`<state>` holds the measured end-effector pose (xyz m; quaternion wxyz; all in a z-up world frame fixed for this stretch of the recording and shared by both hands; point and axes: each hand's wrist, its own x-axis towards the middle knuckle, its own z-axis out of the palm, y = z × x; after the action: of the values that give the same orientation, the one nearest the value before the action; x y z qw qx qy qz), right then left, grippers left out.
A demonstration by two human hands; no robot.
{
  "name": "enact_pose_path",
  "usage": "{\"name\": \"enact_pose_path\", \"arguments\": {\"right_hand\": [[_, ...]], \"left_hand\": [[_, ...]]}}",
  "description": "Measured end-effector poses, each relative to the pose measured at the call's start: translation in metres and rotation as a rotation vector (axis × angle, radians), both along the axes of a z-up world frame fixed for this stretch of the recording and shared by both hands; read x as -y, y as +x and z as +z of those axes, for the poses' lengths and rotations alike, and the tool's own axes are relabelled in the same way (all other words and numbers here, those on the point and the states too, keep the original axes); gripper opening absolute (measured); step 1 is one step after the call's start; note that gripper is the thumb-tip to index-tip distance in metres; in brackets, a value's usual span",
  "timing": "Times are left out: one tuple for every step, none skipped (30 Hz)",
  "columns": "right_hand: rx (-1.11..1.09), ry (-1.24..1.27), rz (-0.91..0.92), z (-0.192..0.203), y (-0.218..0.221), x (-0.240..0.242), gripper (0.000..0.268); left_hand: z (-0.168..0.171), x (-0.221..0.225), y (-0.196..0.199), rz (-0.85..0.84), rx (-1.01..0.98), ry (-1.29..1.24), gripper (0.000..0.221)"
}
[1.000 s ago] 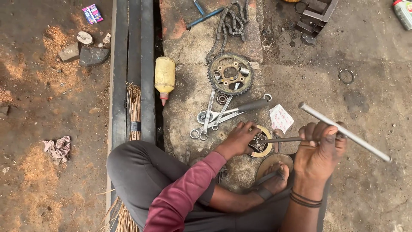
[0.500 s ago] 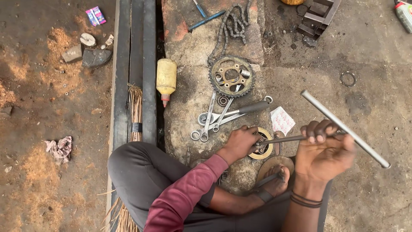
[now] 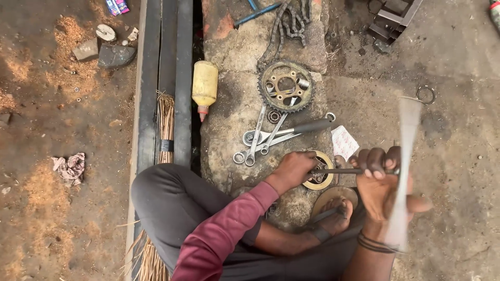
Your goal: Repairing and assembling motorcycle wheel hub and sprocket components using various hand tools.
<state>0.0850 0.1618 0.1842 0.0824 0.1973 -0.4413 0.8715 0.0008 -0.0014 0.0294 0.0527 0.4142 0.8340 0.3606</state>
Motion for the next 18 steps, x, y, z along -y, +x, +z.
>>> {"name": "enact_pose_path", "arguments": {"right_hand": [[0.019,0.037,-0.064,0.011,0.002,0.011,0.052],[0.017,0.040,-0.070,0.014,0.003,0.015,0.052],[0.061,0.031,-0.139,0.018,0.004,0.018,0.036],[0.100,0.023,-0.207,0.022,0.004,0.021,0.026],[0.095,0.026,-0.213,0.020,0.008,0.016,0.026],[0.119,0.006,-0.293,0.017,0.009,0.013,0.018],[0.142,-0.015,-0.374,0.013,0.010,0.010,0.018],[0.143,-0.017,-0.361,0.011,0.008,0.007,0.018],[0.136,-0.027,-0.400,0.007,0.006,0.005,0.015],[0.132,-0.034,-0.446,0.004,0.007,0.000,0.015],[0.135,-0.033,-0.440,0.004,0.004,-0.003,0.015],[0.114,-0.046,-0.385,0.004,0.004,-0.005,0.010],[0.093,-0.061,-0.329,0.004,0.002,-0.008,0.007],[0.097,-0.064,-0.330,0.009,0.000,-0.001,0.007],[0.119,-0.114,-0.264,0.015,-0.002,0.006,0.009],[0.139,-0.163,-0.202,0.021,-0.004,0.011,0.016],[0.140,-0.164,-0.206,0.016,-0.003,0.006,0.016],[0.150,-0.185,-0.130,0.010,-0.003,0.001,0.031]], "left_hand": [[-0.003,0.000,0.000,-0.004,-0.007,0.002,0.023],[-0.002,0.001,-0.001,-0.010,-0.009,0.005,0.023],[-0.001,0.002,-0.001,-0.012,-0.003,0.018,0.023],[0.001,0.002,-0.002,-0.013,0.000,0.032,0.024],[0.001,-0.001,-0.002,-0.018,-0.004,0.036,0.024],[0.000,-0.001,-0.002,-0.011,0.013,0.041,0.021],[0.000,0.001,-0.002,-0.003,0.031,0.046,0.018],[-0.002,0.001,-0.003,0.010,0.031,0.043,0.018],[-0.004,0.001,-0.004,0.011,0.036,0.030,0.015],[-0.006,-0.002,-0.003,0.006,0.044,0.020,0.011],[-0.007,-0.002,-0.004,0.012,0.047,0.021,0.011],[-0.007,-0.003,-0.004,0.002,0.047,0.008,0.011],[-0.007,-0.003,-0.004,-0.008,0.047,-0.005,0.011],[-0.008,-0.002,-0.005,-0.009,0.050,-0.009,0.011],[-0.008,-0.001,-0.005,-0.014,0.039,-0.017,0.012],[-0.009,-0.002,-0.007,-0.024,0.026,-0.022,0.013],[-0.010,-0.003,-0.007,-0.028,0.027,-0.023,0.013],[-0.011,-0.005,-0.007,-0.033,0.025,-0.032,0.013]]}}
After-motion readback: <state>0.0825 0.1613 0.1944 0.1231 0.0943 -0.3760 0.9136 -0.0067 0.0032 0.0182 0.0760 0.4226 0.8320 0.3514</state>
